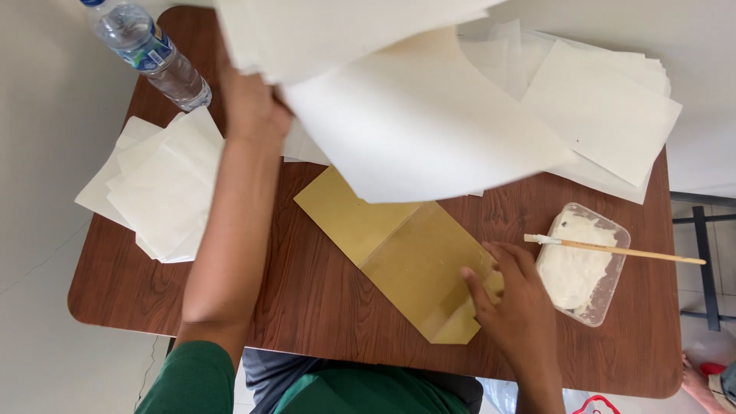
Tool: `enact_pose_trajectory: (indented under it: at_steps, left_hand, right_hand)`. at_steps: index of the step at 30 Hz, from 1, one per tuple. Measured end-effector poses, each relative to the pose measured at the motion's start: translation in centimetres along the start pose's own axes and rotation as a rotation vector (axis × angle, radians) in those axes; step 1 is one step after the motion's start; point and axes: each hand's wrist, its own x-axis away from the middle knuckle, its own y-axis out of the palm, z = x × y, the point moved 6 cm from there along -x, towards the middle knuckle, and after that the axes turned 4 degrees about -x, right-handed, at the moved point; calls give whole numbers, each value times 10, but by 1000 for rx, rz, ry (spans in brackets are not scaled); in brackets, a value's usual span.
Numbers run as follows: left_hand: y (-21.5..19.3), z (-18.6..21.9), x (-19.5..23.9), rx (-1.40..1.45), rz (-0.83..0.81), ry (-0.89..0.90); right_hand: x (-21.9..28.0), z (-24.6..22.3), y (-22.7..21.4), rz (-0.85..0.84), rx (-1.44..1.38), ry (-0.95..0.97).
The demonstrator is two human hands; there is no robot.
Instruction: Folding paper sheets and applying adhesive with a brush to manually assemble paper bags.
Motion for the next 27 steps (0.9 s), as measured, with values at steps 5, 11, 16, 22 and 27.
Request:
enact_pose_trajectory:
  at_steps: [5,11,16,22,27]
  left_hand:
    - [32,-9,41,126,16,-178]
    - [23,-35,96,159,-94,-131]
    - [-44,-53,98,-172,76,-334]
    - [-71,-70,102,-109,53,-604]
    - [-87,-70,81,-172,-197,-610]
  right_hand:
    - [-15,-49,4,-131,-726,-193]
    - [-52,-32,1,372,-1496,204]
    - [-86,-14,6,258,-1422,51]
    - [-116,36,9,144,-1306,-18]
    - [-100,29,-30,143,-1115,-61]
